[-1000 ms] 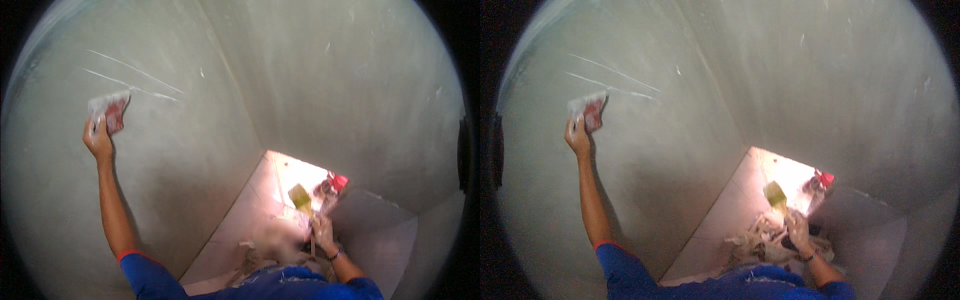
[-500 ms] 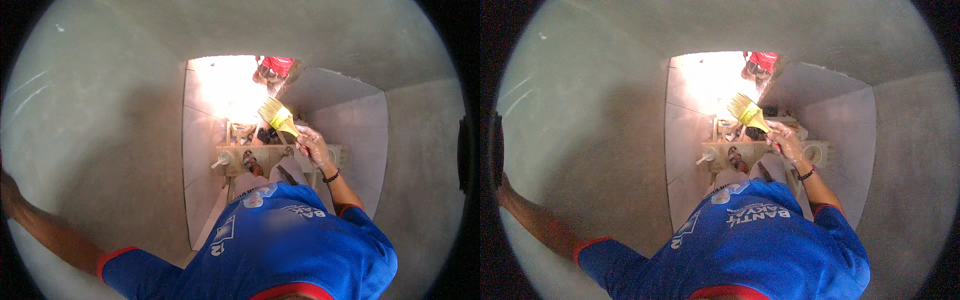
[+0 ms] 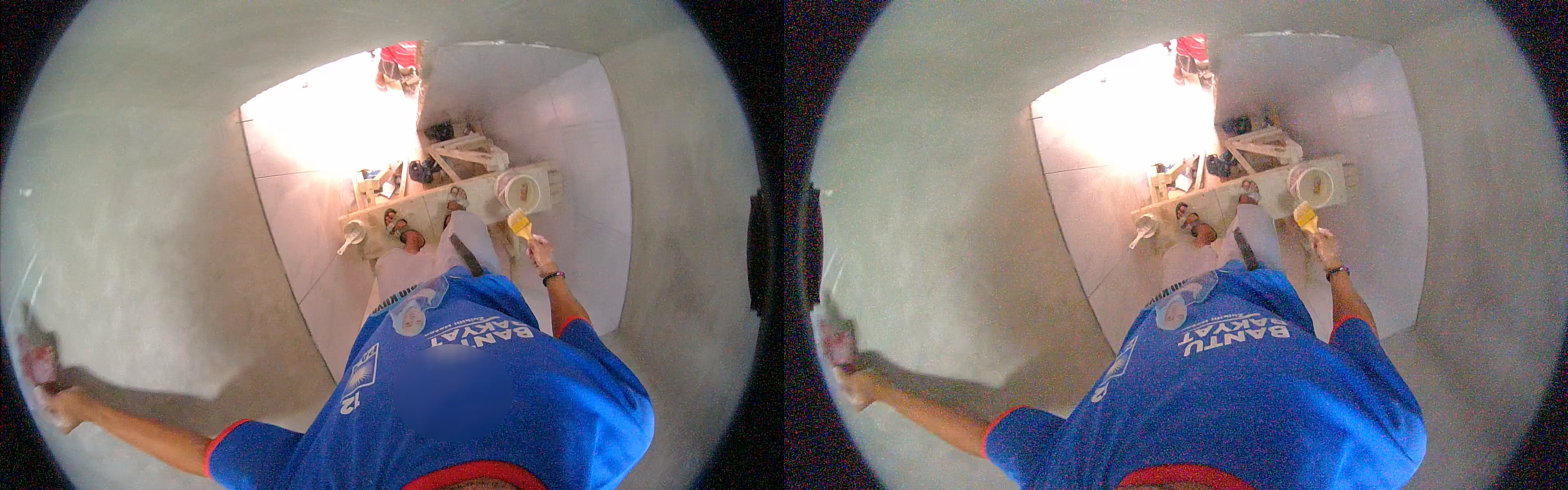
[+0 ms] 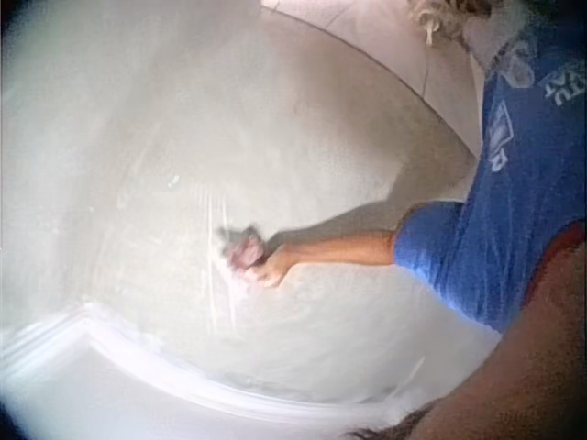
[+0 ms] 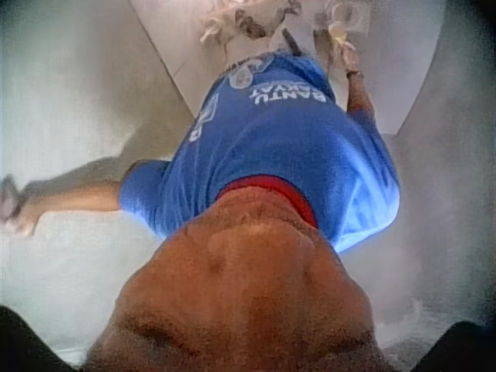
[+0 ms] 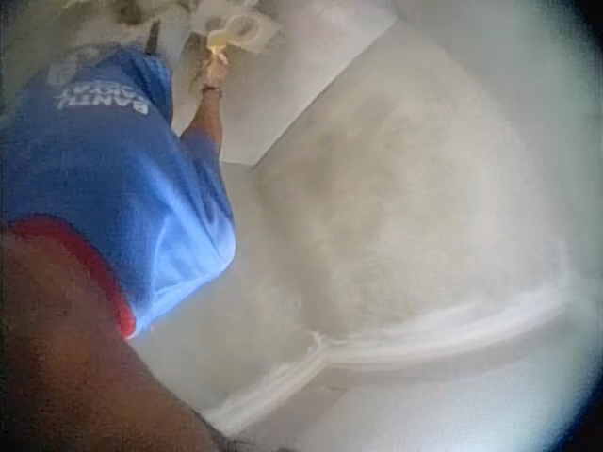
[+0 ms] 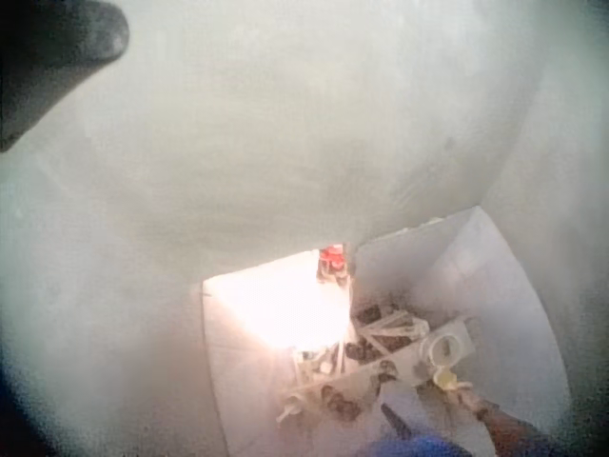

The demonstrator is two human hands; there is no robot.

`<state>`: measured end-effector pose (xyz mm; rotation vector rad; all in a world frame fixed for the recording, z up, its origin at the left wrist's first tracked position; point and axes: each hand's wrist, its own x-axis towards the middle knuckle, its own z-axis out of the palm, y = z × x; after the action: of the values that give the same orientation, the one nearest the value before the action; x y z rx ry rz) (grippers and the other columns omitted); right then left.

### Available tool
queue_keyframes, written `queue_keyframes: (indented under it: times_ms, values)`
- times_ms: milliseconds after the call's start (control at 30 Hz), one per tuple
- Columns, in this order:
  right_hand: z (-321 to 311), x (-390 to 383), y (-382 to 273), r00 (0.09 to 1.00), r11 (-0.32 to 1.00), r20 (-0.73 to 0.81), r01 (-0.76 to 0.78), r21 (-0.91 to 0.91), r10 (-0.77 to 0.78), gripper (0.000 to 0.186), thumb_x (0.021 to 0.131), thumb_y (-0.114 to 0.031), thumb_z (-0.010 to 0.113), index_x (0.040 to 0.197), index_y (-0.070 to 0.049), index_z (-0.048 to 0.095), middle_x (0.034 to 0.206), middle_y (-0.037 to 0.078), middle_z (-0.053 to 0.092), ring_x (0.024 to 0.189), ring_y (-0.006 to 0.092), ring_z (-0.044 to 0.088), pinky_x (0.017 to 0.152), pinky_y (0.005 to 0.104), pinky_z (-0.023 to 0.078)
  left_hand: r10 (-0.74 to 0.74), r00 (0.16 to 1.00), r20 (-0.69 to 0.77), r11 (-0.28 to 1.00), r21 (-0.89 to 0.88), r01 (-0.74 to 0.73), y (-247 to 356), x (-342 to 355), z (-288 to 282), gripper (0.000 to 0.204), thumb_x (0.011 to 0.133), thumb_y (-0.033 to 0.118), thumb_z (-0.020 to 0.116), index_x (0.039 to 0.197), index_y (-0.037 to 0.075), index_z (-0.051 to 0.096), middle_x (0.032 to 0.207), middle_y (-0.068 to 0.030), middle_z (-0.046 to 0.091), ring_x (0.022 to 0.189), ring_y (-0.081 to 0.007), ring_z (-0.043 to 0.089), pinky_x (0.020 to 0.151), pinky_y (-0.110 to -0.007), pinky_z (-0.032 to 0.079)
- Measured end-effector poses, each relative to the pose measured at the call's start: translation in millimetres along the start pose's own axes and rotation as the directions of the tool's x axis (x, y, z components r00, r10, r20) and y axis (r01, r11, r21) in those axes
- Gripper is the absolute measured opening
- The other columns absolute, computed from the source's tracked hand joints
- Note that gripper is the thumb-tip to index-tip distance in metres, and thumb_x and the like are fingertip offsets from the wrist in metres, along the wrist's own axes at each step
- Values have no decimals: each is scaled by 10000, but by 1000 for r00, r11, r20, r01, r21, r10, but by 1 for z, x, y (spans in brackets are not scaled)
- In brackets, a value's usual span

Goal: The person applies plaster to the wall and ceiling trim using a putty knife and a brush. They smooth the plaster into the corner and along the decorative molding while standing on a wooden scaffold.

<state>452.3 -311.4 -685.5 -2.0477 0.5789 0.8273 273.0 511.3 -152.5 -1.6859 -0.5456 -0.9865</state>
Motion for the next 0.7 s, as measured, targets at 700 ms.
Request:
queue_keyframes:
  times_ms: [700]
  values:
    - [33,224,157,954,560,-92,87,-824,-284,179,788,-218,564,758,-60,640,809,135,651,788,321,607,690,457,497,463,-78,883,300,-74,951,465,-390,-145,189,878,142,585,776,-17,590,710,16,541,651,-88,463,571,-270,391]
